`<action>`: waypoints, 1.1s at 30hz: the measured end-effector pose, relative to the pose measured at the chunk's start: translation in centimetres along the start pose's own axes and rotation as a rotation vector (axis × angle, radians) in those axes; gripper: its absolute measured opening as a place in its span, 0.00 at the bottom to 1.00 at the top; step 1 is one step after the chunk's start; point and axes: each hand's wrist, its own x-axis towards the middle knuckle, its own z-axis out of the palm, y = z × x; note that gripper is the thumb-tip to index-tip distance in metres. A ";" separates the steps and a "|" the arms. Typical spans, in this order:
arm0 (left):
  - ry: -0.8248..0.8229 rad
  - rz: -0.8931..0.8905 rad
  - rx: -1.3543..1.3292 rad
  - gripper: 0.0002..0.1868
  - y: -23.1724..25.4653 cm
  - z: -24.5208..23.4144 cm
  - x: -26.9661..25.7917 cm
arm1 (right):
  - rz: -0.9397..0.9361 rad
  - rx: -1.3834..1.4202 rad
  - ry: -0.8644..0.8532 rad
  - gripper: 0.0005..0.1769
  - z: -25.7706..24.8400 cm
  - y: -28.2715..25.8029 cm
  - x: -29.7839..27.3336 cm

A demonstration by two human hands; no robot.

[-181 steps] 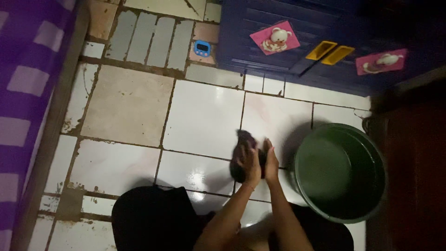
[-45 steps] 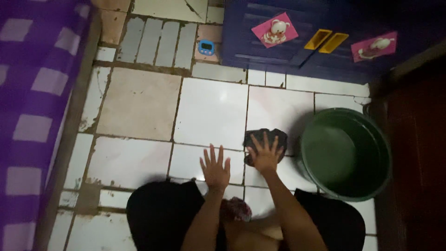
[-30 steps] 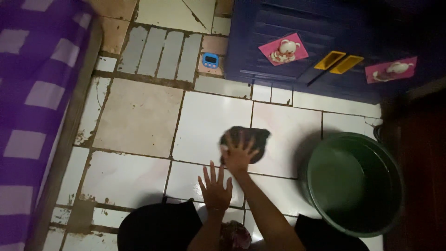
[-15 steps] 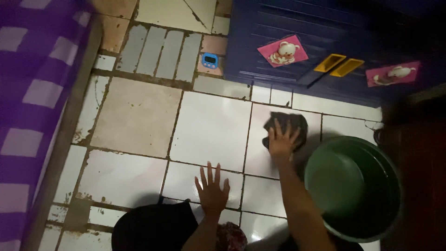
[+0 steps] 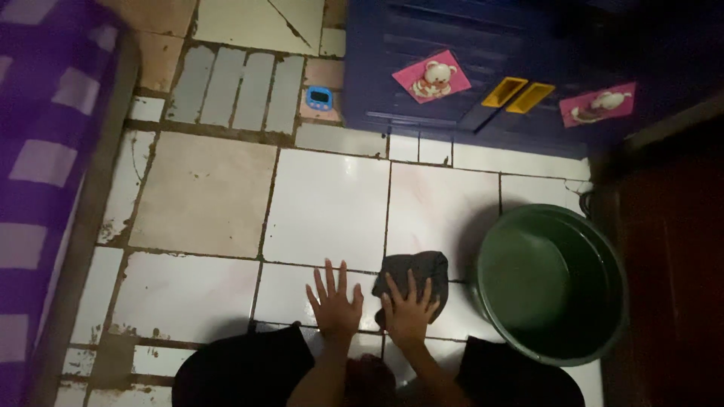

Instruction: The person sits on a tiled floor and wipes the floor with a dark cloth, repeatedly dipping the cloth into a green basin of water and scrubbing the tiles in front of them.

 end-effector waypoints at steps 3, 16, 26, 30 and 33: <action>0.040 0.009 -0.019 0.34 -0.2 0.1 -0.2 | -0.009 0.026 -0.048 0.30 -0.8 0.0 3.3; 0.022 0.008 0.100 0.37 -0.1 0.1 0.6 | 0.136 0.059 0.010 0.35 1.9 -6.1 18.2; 0.090 0.038 0.064 0.35 0.1 -0.6 0.4 | -0.558 -0.156 0.297 0.28 1.9 1.6 17.9; 0.099 0.046 0.059 0.34 0.3 -1.1 0.4 | -0.087 -0.034 -0.174 0.35 -2.5 3.8 14.5; 0.101 0.007 -0.060 0.34 0.1 -0.2 -0.1 | -0.125 0.010 0.068 0.30 -1.6 5.0 10.1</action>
